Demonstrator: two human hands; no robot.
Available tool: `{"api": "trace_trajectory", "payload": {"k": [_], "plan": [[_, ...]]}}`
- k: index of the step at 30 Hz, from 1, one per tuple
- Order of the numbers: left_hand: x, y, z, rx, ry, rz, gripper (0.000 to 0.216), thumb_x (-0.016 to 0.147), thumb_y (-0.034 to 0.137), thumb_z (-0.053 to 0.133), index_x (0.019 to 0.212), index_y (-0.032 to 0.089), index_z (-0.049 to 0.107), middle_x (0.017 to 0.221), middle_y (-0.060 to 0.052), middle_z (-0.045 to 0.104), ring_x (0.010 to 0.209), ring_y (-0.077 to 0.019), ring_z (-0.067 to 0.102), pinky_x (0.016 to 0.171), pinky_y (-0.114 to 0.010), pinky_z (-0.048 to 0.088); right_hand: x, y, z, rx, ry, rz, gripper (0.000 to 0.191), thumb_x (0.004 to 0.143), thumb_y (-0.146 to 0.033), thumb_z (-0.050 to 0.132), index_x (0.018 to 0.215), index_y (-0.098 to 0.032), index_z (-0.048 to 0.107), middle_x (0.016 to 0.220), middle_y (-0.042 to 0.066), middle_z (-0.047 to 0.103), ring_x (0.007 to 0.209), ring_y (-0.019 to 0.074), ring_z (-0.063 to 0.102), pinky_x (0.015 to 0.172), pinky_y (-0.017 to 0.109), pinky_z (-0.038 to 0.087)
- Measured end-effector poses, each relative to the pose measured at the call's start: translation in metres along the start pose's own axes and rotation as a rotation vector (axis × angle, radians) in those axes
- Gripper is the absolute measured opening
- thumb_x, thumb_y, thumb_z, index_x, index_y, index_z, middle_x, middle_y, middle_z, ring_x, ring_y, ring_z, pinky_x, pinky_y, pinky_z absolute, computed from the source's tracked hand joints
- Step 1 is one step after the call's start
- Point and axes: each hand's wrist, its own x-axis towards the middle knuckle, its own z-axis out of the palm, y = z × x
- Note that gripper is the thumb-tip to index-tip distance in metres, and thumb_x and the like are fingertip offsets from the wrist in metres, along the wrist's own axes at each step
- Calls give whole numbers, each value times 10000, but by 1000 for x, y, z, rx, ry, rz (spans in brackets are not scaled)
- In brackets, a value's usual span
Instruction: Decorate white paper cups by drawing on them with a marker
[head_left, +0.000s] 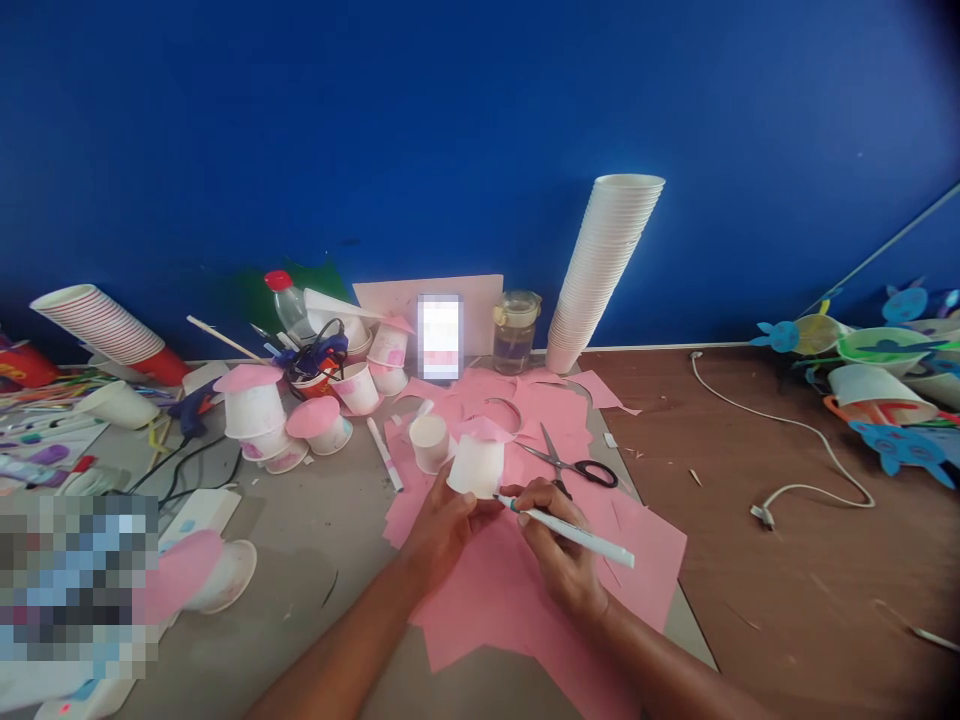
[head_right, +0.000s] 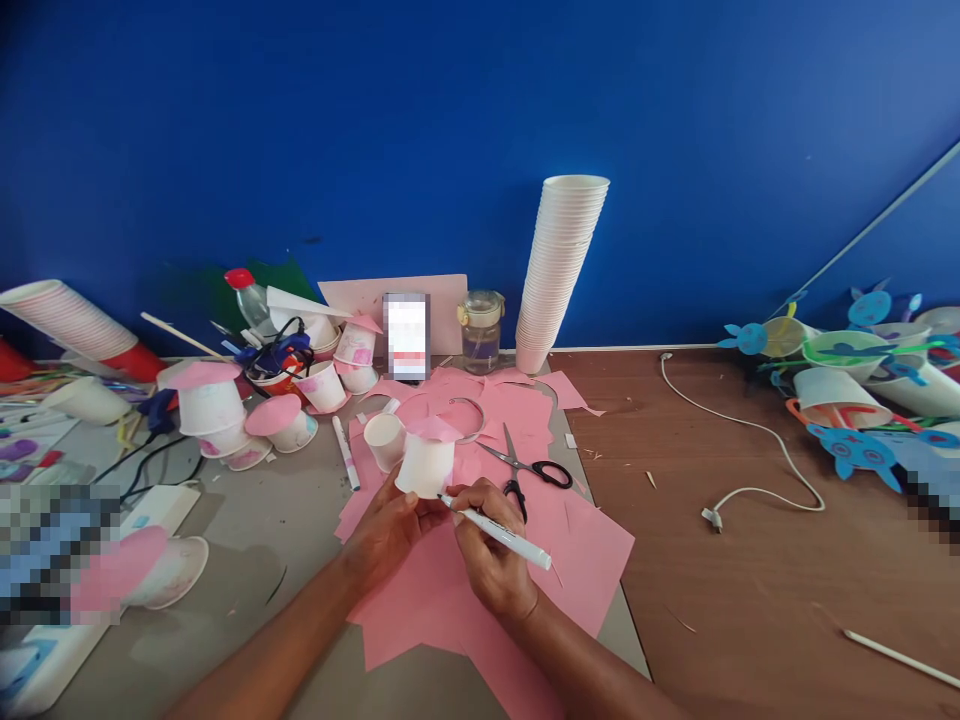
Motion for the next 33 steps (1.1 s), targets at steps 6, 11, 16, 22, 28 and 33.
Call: {"api": "trace_trajectory", "payload": {"k": [6,11,16,22,28,33], "plan": [[1,1,2,-11,-5,6,481,840,310,671,1293,253,519,1028,-74,695,936,-214,657,948,-426,452,-3,9,3,-1,112,68,59,855,-223,553,812,-227,592,687,-12,524,602,136,490,551,264,414],[1,1,1,-29,14,3,478,819,318,693,1269,260,545,983,-53,695,904,-213,660,923,-425,465,-7,21,2,128,112,132,77,866,-263,557,819,-218,599,692,-11,491,615,133,450,550,260,397],[1,0,-1,-29,29,-5,479,816,304,695,1269,265,542,968,-45,687,894,-209,664,917,-421,472,-5,16,1,137,59,129,67,842,-244,574,794,-232,620,666,-19,482,669,156,513,682,313,476],[2,0,0,-29,30,-7,499,820,308,692,1288,270,521,987,-52,692,907,-212,668,928,-427,472,-2,8,1,41,50,140,89,833,-243,563,761,-226,615,673,-9,531,609,148,493,570,270,416],[2,0,0,-31,28,-6,492,816,305,691,1278,259,529,967,-52,701,895,-208,673,920,-418,477,-5,15,1,116,93,129,74,853,-270,566,807,-232,609,669,-21,474,596,139,442,556,261,396],[2,0,0,-29,23,-2,462,821,300,682,1258,238,545,944,-58,699,884,-207,668,903,-409,481,-8,20,0,186,73,126,80,875,-294,573,835,-246,622,675,-23,468,658,157,486,693,322,471]]}}
